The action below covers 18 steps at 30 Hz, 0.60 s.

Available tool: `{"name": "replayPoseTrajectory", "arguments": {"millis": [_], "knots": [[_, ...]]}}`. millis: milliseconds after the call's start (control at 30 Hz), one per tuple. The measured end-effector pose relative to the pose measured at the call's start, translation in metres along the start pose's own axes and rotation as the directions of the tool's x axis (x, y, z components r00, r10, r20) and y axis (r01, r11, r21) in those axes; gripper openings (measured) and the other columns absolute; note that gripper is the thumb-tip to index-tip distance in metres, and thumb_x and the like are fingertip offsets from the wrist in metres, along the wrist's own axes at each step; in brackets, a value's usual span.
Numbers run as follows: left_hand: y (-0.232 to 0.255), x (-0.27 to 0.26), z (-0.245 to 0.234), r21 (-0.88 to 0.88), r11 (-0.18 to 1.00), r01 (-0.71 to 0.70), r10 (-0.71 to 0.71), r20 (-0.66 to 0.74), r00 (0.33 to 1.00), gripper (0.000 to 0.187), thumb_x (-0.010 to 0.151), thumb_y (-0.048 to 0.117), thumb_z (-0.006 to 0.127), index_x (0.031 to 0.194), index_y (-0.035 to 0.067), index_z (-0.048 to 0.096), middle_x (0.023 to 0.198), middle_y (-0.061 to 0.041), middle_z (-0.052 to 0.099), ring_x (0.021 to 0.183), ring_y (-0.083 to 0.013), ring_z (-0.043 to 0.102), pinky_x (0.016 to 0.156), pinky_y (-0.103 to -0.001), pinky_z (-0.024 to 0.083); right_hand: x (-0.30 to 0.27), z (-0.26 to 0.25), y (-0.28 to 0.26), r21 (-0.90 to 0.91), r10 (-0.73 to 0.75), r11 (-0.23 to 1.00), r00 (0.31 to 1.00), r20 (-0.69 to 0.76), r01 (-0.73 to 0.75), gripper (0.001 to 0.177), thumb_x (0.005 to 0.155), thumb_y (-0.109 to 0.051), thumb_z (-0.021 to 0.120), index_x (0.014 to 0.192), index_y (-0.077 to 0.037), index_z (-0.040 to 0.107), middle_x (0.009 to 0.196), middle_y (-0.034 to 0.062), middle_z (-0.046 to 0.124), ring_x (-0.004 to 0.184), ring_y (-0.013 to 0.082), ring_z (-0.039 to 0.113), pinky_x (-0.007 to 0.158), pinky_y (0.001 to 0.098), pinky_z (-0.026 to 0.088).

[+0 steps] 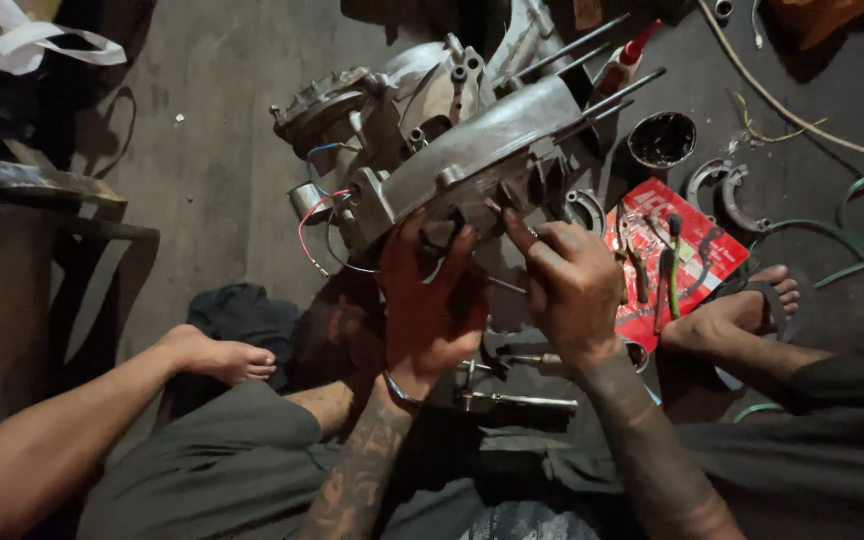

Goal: The person sits on the floor and uses a screwdriver to tighten or adjust components on a disassembled engine block. The hands manipulate the tool and the engine parts while various tools and wires lie on the floor nearby.

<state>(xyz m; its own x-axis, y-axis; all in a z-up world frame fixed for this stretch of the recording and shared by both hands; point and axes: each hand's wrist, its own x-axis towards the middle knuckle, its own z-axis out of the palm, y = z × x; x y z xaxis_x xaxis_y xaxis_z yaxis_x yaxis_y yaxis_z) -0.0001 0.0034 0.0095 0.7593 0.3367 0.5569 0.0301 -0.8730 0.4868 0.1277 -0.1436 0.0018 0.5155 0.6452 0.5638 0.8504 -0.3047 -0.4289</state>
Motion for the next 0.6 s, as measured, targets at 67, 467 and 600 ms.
{"name": "replayPoseTrajectory", "arguments": {"millis": [67,467,600], "knots": [[0.000,0.001,-0.001,-0.021,1.000,0.002,-0.002,-0.005,1.000,0.073,0.075,0.028,0.081,0.143,0.017,0.056,0.144,-0.028,0.043,0.134,-0.0502,0.046,0.113,-0.061,0.037,0.014,-0.004,-0.015,-0.005,-0.004,1.000,1.000,-0.009,0.004,0.035,0.096,-0.010,0.057,0.124,-0.019,0.076,0.082,0.0102,0.055,0.077,0.0347,0.059,0.066,0.0457,0.047],[0.000,0.000,-0.004,-0.042,0.999,-0.005,0.005,-0.008,1.000,0.083,0.070,0.026,0.082,0.148,0.020,0.053,0.148,-0.026,0.042,0.138,-0.0483,0.043,0.118,-0.058,0.033,0.010,0.002,-0.014,0.043,0.009,0.999,0.999,-0.052,-0.006,0.040,0.094,-0.001,0.054,0.124,-0.014,0.077,0.083,0.0131,0.057,0.075,0.0368,0.058,0.067,0.0477,0.047],[0.000,-0.003,0.000,0.022,1.000,0.019,-0.020,0.013,1.000,0.084,0.066,0.026,0.084,0.145,0.020,0.056,0.147,-0.024,0.042,0.138,-0.0462,0.042,0.118,-0.055,0.032,0.011,0.000,-0.018,0.003,0.001,1.000,0.998,-0.061,0.000,0.035,0.098,-0.002,0.055,0.119,-0.016,0.079,0.079,0.0117,0.055,0.075,0.0363,0.059,0.065,0.0459,0.048]]}}
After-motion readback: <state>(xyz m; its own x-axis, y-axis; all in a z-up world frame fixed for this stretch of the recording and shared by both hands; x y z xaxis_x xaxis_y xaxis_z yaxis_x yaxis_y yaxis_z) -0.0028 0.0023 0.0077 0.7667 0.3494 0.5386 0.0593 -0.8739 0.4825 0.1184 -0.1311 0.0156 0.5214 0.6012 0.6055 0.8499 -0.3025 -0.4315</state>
